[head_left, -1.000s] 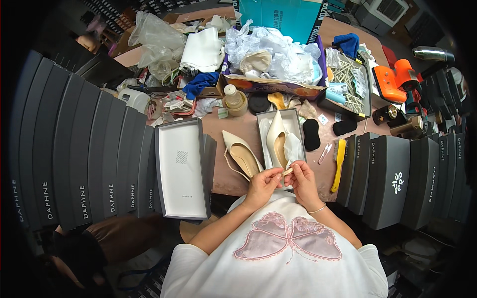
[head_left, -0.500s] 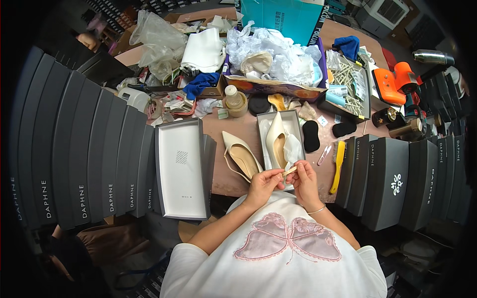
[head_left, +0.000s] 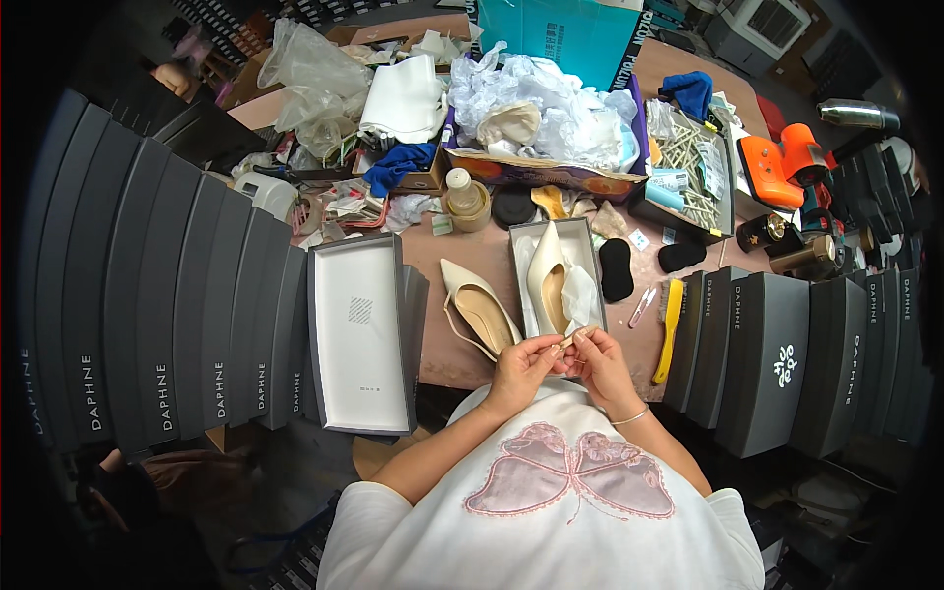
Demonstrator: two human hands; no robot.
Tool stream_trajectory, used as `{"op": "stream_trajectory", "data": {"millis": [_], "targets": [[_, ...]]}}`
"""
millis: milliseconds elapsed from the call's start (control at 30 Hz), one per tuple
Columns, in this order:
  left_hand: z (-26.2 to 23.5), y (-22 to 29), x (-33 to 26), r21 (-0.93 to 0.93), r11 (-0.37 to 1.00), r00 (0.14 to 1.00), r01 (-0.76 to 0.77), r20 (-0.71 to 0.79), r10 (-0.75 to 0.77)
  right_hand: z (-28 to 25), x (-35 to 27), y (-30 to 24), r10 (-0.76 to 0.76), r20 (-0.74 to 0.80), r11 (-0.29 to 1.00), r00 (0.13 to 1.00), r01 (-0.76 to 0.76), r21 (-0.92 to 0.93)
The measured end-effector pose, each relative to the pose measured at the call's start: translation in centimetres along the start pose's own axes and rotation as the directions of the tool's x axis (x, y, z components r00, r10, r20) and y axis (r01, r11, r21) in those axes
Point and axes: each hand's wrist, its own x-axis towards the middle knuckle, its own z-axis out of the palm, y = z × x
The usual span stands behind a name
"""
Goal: Cleaning, inspecting, and packaging high-heeled shoes into boxes for shipping.
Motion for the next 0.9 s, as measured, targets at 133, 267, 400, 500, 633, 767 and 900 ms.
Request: {"op": "stream_trajectory", "data": {"millis": [133,267,400,500,633,767,900], "targets": [[-0.3,0.0,0.0,-0.132,0.989,0.998,0.059,0.033,-0.056,-0.2,0.0,0.1,0.021,0.049,0.993,0.999,-0.026,0.114],[-0.5,0.1,-0.1,-0.145,0.987,0.997,0.070,0.025,-0.068,-0.2,-0.3,0.1,-0.054,0.049,0.997,0.997,0.057,-0.055],[-0.5,-0.1,-0.1,-0.081,0.996,0.999,0.048,0.006,-0.047,-0.1,-0.6,0.0,-0.146,0.076,0.965,0.986,0.159,-0.207],[-0.2,0.2,-0.3,-0.061,0.998,0.999,0.034,-0.023,-0.036,-0.1,-0.7,0.0,-0.186,0.084,0.922,0.979,0.204,-0.330],[0.1,0.5,-0.4,0.084,0.996,0.998,0.022,-0.058,-0.017,0.9,-1.3,-0.5,-0.268,0.111,0.812,0.957,0.286,-0.509],[0.2,0.6,-0.6,0.159,0.987,0.997,-0.008,-0.073,0.020,1.2,-1.4,-0.7,-0.324,0.087,0.747,0.942,0.311,-0.587],[0.2,0.5,-0.6,0.230,0.972,0.996,-0.046,-0.064,0.062,0.9,-1.3,-0.5,-0.354,0.063,0.735,0.933,0.319,-0.599]]}}
